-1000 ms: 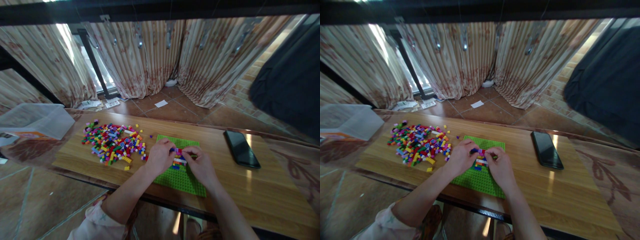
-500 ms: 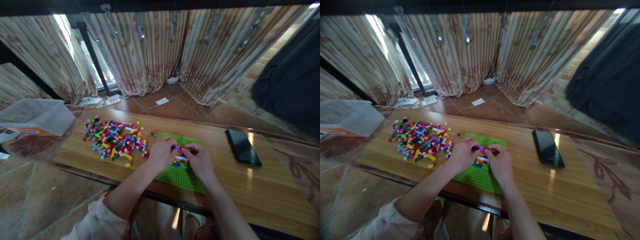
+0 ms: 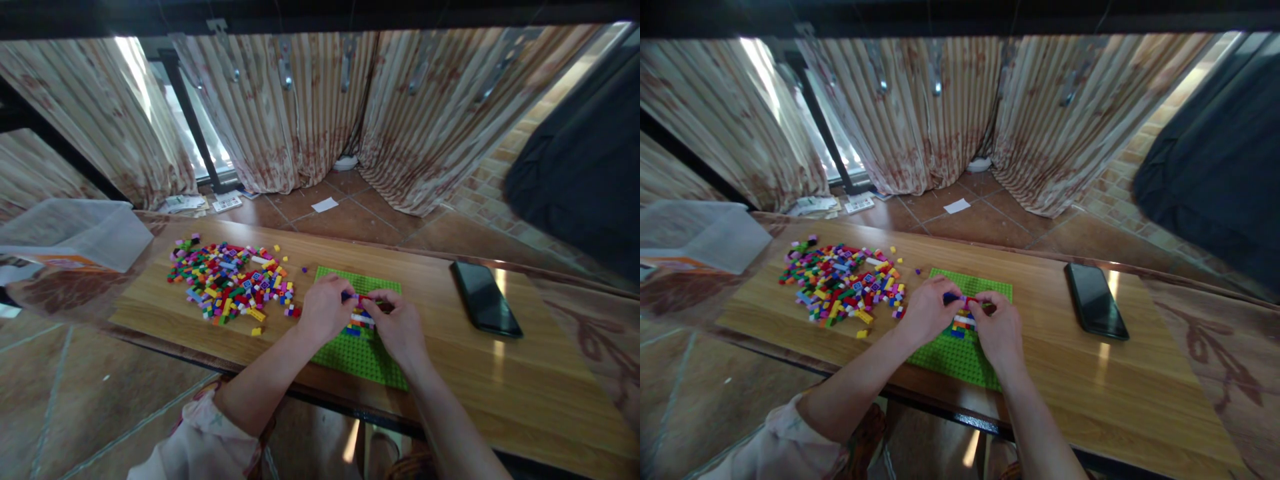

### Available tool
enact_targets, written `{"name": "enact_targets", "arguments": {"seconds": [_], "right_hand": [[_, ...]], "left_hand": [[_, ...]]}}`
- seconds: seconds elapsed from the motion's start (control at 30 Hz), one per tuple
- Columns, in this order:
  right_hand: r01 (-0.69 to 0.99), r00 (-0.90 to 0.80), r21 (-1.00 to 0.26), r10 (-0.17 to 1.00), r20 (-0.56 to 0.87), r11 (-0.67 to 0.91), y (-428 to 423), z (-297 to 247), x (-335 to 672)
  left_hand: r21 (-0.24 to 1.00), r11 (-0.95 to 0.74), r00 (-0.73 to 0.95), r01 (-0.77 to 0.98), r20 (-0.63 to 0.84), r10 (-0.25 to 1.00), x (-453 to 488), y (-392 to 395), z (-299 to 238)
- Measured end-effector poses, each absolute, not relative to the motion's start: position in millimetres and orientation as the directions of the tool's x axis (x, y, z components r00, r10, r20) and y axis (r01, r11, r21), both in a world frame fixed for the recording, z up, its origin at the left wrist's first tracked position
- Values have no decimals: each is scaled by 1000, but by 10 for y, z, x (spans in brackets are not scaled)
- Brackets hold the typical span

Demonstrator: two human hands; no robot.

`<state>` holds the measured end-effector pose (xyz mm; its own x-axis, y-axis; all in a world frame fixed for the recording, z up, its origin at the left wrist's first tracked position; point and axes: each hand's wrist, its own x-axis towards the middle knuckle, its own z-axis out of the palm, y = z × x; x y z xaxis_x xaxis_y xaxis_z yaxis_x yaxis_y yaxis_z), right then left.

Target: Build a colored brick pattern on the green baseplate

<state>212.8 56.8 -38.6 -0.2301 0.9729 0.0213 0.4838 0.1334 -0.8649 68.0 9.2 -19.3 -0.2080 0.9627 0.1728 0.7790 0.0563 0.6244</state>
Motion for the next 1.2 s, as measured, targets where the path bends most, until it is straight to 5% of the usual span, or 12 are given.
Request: {"name": "enact_targets", "arguments": {"seconds": [0.4,0.77,1.2], "right_hand": [[473,-249,-869,968,28,147,616,-376,2239],[581,-266,-795,964,15,172,640,-410,2256],[644,-264,-748,964,-25,157,658,-424,2265]], "left_hand": [[624,108,-275,774,178,945,116,49,-82],[392,254,-272,884,-11,962,-508,-242,39],[265,484,-523,834,100,847,-806,-295,21]]}}
